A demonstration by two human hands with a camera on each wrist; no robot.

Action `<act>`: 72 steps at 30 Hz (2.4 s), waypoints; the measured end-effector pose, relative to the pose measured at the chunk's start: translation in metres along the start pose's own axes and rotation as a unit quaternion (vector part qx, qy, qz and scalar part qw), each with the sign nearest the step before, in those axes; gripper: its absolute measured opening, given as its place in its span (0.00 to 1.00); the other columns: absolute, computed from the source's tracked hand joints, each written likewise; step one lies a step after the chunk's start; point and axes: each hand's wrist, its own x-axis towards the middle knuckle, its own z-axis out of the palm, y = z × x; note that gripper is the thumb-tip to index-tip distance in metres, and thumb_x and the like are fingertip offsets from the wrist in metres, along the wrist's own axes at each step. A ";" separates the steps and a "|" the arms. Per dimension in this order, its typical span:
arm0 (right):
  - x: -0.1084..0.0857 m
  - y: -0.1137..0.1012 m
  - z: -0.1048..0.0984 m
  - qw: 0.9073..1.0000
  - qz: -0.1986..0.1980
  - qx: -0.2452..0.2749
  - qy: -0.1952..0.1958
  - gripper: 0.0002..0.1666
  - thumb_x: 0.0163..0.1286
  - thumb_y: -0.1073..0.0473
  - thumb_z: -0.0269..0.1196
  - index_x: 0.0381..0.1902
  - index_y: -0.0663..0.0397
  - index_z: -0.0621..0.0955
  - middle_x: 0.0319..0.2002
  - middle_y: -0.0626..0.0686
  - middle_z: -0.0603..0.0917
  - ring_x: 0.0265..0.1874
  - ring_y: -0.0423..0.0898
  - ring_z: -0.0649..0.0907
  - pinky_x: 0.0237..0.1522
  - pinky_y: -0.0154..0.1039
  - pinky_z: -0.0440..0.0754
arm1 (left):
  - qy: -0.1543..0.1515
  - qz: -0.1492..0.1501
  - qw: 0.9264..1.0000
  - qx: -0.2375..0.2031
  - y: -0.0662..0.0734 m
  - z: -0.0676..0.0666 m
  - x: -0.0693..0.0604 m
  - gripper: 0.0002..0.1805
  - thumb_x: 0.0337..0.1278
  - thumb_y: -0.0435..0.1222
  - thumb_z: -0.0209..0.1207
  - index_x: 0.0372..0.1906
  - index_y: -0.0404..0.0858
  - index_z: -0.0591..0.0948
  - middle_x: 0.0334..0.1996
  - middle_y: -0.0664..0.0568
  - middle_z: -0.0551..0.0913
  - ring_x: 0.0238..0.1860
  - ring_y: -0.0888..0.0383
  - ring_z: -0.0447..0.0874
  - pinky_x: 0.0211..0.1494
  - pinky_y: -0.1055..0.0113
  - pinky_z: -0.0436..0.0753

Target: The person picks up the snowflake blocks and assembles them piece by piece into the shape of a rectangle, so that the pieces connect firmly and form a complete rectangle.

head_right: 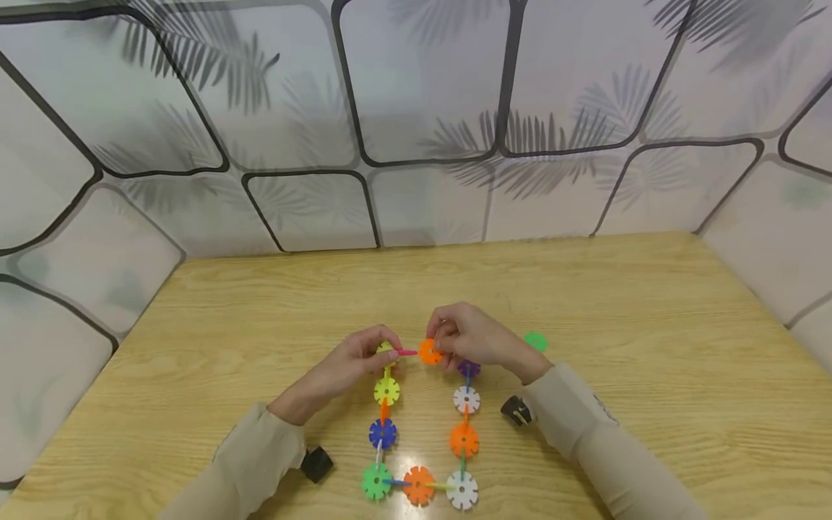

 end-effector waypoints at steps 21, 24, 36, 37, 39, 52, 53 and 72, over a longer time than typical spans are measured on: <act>0.002 -0.007 -0.002 0.999 -0.013 -0.036 -0.012 0.07 0.72 0.77 0.53 0.43 0.70 0.78 0.24 0.54 0.81 0.18 0.48 0.82 0.22 0.43 0.84 | -0.005 0.008 1.000 -0.006 0.003 0.000 0.000 0.05 0.75 0.29 0.53 0.46 0.29 0.77 0.31 0.41 0.83 0.29 0.60 0.74 0.36 0.67 0.75; 0.002 -0.009 -0.004 0.998 -0.023 -0.053 -0.010 0.08 0.71 0.77 0.54 0.42 0.70 0.80 0.24 0.52 0.82 0.17 0.48 0.81 0.21 0.42 0.83 | -0.005 0.000 1.000 -0.007 0.005 0.001 0.002 0.06 0.75 0.30 0.53 0.46 0.30 0.78 0.32 0.41 0.83 0.29 0.59 0.75 0.37 0.67 0.75; 0.000 -0.013 -0.006 0.998 -0.024 -0.062 -0.013 0.10 0.71 0.76 0.55 0.42 0.73 0.84 0.24 0.51 0.82 0.16 0.45 0.79 0.20 0.39 0.81 | -0.004 -0.001 1.000 -0.011 0.006 0.004 0.002 0.05 0.74 0.30 0.55 0.43 0.31 0.78 0.30 0.45 0.82 0.29 0.60 0.76 0.36 0.69 0.74; 0.000 -0.012 -0.005 0.998 -0.024 -0.063 -0.012 0.10 0.71 0.76 0.56 0.42 0.73 0.84 0.22 0.51 0.82 0.15 0.45 0.78 0.20 0.39 0.81 | -0.004 0.000 1.000 -0.009 0.006 0.005 0.002 0.04 0.73 0.29 0.55 0.43 0.31 0.78 0.29 0.46 0.82 0.29 0.60 0.75 0.36 0.70 0.74; -0.001 -0.011 -0.005 0.998 -0.022 -0.064 -0.011 0.10 0.71 0.75 0.57 0.42 0.74 0.84 0.21 0.51 0.82 0.15 0.44 0.78 0.20 0.37 0.80 | -0.005 0.000 1.000 -0.007 0.004 0.006 0.002 0.04 0.72 0.29 0.55 0.42 0.31 0.78 0.29 0.48 0.80 0.30 0.60 0.76 0.37 0.70 0.74; 0.001 -0.010 -0.002 0.996 -0.047 -0.071 -0.026 0.10 0.71 0.74 0.58 0.41 0.71 0.87 0.20 0.49 0.82 0.13 0.39 0.74 0.18 0.35 0.75 | 0.004 -0.006 1.000 0.001 0.003 0.003 -0.001 0.04 0.74 0.31 0.55 0.43 0.32 0.77 0.30 0.50 0.79 0.31 0.58 0.74 0.38 0.67 0.73; 0.001 -0.010 -0.002 0.997 -0.042 -0.067 -0.023 0.10 0.71 0.74 0.58 0.41 0.71 0.87 0.20 0.49 0.82 0.14 0.40 0.75 0.18 0.35 0.76 | 0.007 -0.006 1.000 0.001 0.003 0.002 -0.001 0.04 0.74 0.31 0.55 0.43 0.32 0.77 0.31 0.51 0.79 0.31 0.58 0.73 0.38 0.67 0.73; 0.000 -0.013 0.002 0.999 0.007 -0.017 0.051 0.06 0.75 0.74 0.55 0.43 0.70 0.80 0.30 0.56 0.81 0.23 0.52 0.84 0.27 0.45 0.86 | 0.071 -0.013 0.997 -0.037 0.003 0.007 0.002 0.05 0.73 0.29 0.55 0.44 0.29 0.76 0.32 0.44 0.82 0.32 0.58 0.74 0.39 0.67 0.72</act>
